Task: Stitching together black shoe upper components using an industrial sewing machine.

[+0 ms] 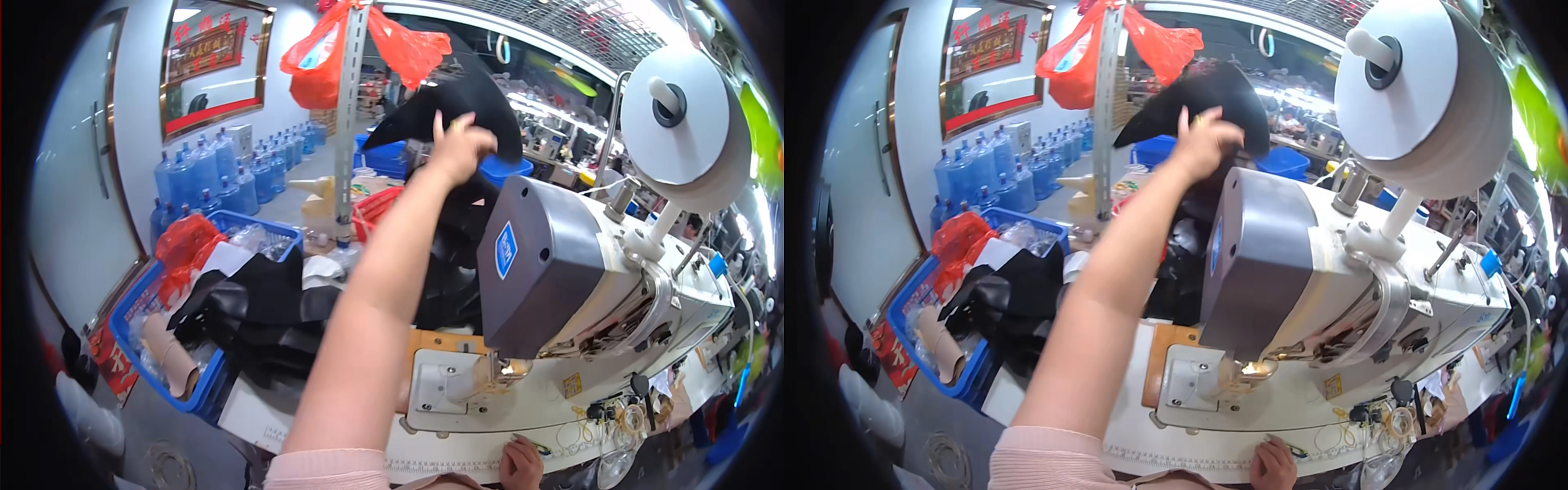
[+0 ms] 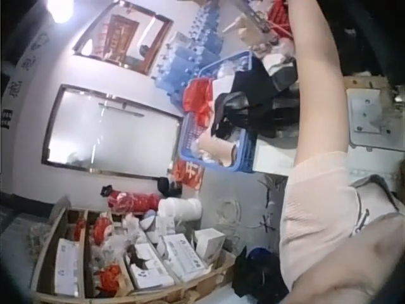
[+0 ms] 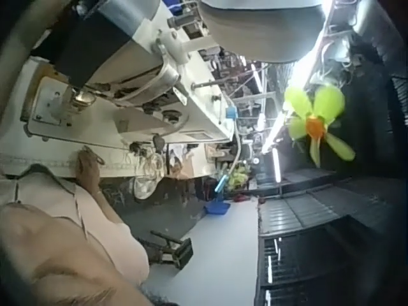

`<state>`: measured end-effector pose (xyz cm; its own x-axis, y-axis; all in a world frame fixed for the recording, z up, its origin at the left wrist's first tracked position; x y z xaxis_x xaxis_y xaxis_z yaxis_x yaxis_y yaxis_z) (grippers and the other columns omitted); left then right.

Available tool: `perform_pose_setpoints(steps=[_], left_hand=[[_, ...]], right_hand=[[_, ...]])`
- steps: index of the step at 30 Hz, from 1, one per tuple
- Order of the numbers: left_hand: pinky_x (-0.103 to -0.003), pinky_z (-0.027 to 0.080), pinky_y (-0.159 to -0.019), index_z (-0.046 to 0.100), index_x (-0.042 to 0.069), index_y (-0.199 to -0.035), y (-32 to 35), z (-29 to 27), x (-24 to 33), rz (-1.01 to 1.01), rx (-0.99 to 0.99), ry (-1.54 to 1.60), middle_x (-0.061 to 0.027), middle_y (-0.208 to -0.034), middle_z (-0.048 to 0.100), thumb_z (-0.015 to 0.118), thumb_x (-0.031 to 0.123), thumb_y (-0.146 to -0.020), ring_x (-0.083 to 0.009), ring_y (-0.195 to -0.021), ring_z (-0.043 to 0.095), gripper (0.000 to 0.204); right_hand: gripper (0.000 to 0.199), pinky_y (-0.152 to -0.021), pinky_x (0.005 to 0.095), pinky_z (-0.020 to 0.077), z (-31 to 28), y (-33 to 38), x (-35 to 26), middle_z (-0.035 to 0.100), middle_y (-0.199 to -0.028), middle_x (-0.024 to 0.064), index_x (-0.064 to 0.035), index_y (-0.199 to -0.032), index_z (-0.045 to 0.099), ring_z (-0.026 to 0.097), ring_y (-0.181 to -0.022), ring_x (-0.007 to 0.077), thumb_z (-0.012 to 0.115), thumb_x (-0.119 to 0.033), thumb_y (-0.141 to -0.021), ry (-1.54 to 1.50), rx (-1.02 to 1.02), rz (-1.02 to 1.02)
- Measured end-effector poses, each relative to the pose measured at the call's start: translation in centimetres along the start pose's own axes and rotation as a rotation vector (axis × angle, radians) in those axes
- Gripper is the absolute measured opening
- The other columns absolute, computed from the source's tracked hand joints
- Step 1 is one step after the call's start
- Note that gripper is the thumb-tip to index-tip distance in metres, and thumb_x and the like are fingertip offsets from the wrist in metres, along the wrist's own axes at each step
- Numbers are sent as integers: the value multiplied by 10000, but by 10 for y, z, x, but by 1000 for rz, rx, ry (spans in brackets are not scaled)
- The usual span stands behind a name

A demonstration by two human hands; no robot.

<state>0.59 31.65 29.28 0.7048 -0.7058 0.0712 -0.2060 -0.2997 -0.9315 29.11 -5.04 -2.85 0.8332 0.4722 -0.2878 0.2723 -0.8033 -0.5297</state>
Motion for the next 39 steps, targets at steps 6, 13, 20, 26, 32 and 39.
perform_pose_setpoints(steps=[6,13,20,26,32,39], left_hand=[[-655,-1,-1057,650,229,-947,113,160,-33,-516,-682,193,-41,-1188,605,518,72,-790,-318,-1345,312,258],[-664,125,-1040,567,121,-1168,122,115,-19,-434,-635,134,-118,-1251,547,546,218,-750,-312,-1236,439,429],[-415,474,-838,637,169,-1122,175,-37,35,-373,-765,-135,-139,-996,660,671,303,-722,-317,-973,608,423],[-524,297,-1054,435,206,-1357,322,-241,-31,-812,-1023,-405,-122,-1423,373,823,379,-518,-349,-1326,310,940],[-503,252,-1071,503,222,-1309,366,-255,-6,-592,-932,-445,-117,-1403,417,659,402,-792,-350,-1302,367,569],[-444,496,-649,575,53,-872,290,-286,-6,-427,15,-802,-153,-807,631,475,145,-882,-379,-785,626,137]], right_hand=[[170,-877,409,481,19,-18,16,627,-1060,225,69,-944,626,586,-1035,365,586,-62,-843,25,-4,-2],[166,-927,426,449,38,-5,20,630,-1039,212,54,-953,628,577,-1051,369,591,-50,-829,72,-94,-69],[196,-862,433,456,8,19,1,595,-1031,180,-1,-888,637,547,-1020,386,651,-12,-693,-35,24,34],[348,-1050,567,240,-15,32,5,527,-1184,163,-46,-1024,593,390,-1238,429,681,-167,-709,1,-102,143],[306,-1067,558,231,-24,32,-9,536,-1174,126,-71,-979,628,375,-1252,402,707,-165,-699,-60,-66,32],[267,-1053,546,265,-44,27,-35,573,-1131,122,-64,-966,652,402,-1242,401,701,-127,-711,-177,-57,-36]])
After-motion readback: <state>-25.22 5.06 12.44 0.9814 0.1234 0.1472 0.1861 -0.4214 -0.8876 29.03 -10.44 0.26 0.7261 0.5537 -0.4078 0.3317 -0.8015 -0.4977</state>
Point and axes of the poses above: each hand's wrist, its own y-axis away from the middle knuckle, its own z-axis out of the palm, x = y × z, the point moved 5 cm from there along -y, towards the middle knuckle
